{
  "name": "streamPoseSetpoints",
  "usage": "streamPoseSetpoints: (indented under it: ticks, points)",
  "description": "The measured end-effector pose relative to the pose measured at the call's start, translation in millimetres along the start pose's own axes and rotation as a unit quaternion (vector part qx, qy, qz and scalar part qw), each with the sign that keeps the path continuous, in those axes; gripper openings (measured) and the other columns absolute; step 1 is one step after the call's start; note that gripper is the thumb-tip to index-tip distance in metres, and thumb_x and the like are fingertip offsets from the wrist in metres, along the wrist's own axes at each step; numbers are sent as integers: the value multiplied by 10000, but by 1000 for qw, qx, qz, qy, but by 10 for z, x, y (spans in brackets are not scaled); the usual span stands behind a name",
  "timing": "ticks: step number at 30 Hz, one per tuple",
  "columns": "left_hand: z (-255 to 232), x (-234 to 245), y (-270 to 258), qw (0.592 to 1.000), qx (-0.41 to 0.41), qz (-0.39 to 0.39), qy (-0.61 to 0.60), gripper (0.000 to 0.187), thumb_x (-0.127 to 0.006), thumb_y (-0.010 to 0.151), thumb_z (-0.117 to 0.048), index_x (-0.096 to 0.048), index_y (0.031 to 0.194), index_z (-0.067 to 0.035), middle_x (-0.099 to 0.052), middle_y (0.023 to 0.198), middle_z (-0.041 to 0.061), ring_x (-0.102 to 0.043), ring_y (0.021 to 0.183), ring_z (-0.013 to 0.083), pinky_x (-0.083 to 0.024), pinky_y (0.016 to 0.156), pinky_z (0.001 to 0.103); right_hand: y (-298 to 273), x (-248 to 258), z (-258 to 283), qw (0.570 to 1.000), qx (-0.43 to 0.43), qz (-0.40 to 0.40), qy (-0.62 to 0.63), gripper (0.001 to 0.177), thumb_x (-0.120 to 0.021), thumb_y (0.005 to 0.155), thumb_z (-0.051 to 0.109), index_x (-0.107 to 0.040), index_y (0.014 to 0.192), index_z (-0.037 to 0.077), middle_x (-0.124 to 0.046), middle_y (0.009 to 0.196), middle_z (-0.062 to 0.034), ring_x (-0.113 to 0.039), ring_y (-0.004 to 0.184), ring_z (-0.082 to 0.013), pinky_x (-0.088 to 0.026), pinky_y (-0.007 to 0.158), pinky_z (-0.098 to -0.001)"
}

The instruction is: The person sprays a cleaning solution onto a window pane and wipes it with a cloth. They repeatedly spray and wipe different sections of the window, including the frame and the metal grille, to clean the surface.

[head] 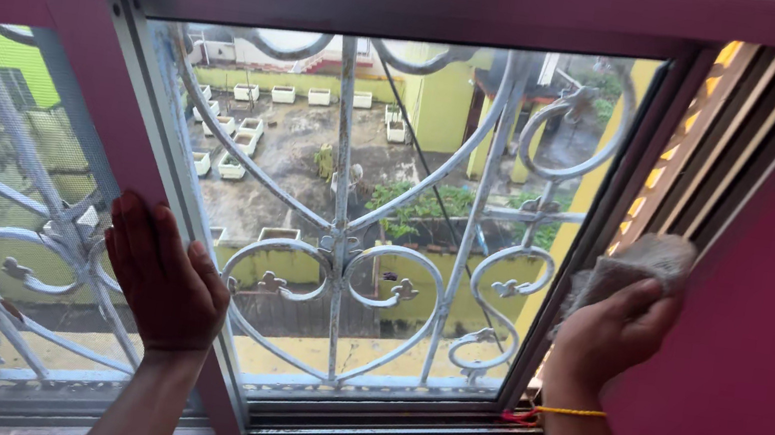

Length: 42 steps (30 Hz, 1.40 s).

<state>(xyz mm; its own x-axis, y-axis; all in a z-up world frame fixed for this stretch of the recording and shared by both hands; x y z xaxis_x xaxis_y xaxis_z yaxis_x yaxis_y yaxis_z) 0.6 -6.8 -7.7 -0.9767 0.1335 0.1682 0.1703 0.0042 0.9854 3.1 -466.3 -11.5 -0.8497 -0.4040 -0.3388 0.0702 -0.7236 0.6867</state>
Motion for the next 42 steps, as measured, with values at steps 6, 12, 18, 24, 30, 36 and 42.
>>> streamPoseSetpoints:
  ticks: [6,12,18,24,30,36,42]
  points:
    - [-108,260,337,999,12,-15,-51,598,-584,1062,-191,-320,1565,-4,-345,1641,267,-316,1565,424,-207,1313,589,402,-31,81,998,35,61,-3,303,-466,1146,153,-596,1352,-28,-687,1243,-203,-685,1120,-304,-532,966,-409]
    - [-131,431,980,996,-15,26,-78,725,-561,1064,-257,-217,1625,47,-235,1705,282,-222,1604,442,-161,1313,581,477,-344,-102,977,-109,162,-87,331,-483,1105,267,-623,1329,66,-679,1227,-172,-663,1106,-308,-497,928,-403]
    - [-110,641,1101,992,-32,54,-106,716,-528,1026,-316,-271,1607,14,-244,1684,256,-232,1574,414,-158,1282,571,610,-541,-345,973,-142,183,-1,356,-456,1088,273,-604,1344,76,-672,1257,-140,-649,1140,-242,-488,967,-361]
    - [-11,712,1164,989,-28,75,-124,706,-545,966,-338,-372,1562,-3,-294,1662,209,-253,1545,384,-173,1253,561,608,-603,-372,955,-210,209,9,361,-435,1083,281,-606,1343,98,-677,1204,-108,-642,1073,-199,-492,926,-344]
    - [-72,645,1152,991,-14,61,-118,707,-554,945,-338,-386,1530,22,-296,1646,226,-252,1530,410,-174,1246,567,310,-742,-268,935,-251,251,15,375,-445,1081,327,-622,1292,73,-680,1109,-84,-643,997,-178,-503,890,-348]
    - [-83,715,1219,991,-31,57,-114,658,-553,942,-340,-433,1466,39,-330,1599,240,-272,1495,418,-175,1244,575,17,-879,118,906,-288,306,61,392,-418,1073,341,-640,1259,75,-681,999,-80,-640,867,-158,-529,773,-339]
    - [-63,798,1236,992,-39,45,-111,641,-554,931,-336,-463,1459,16,-345,1594,194,-295,1476,395,-174,1217,596,-322,-935,739,852,-372,362,71,423,-376,1062,365,-561,1372,146,-652,920,-113,-619,696,-212,-529,588,-364]
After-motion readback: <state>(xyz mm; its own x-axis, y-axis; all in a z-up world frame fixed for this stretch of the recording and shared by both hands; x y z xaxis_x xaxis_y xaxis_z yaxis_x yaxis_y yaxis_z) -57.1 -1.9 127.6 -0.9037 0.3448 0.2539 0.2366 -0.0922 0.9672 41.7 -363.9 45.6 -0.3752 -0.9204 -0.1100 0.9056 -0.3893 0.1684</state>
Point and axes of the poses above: each hand's wrist, its own y-axis towards the middle knuckle, its own x-axis out of the back of the hand, z = x × y, the point moved 5 cm from there along y, towards the middle knuckle
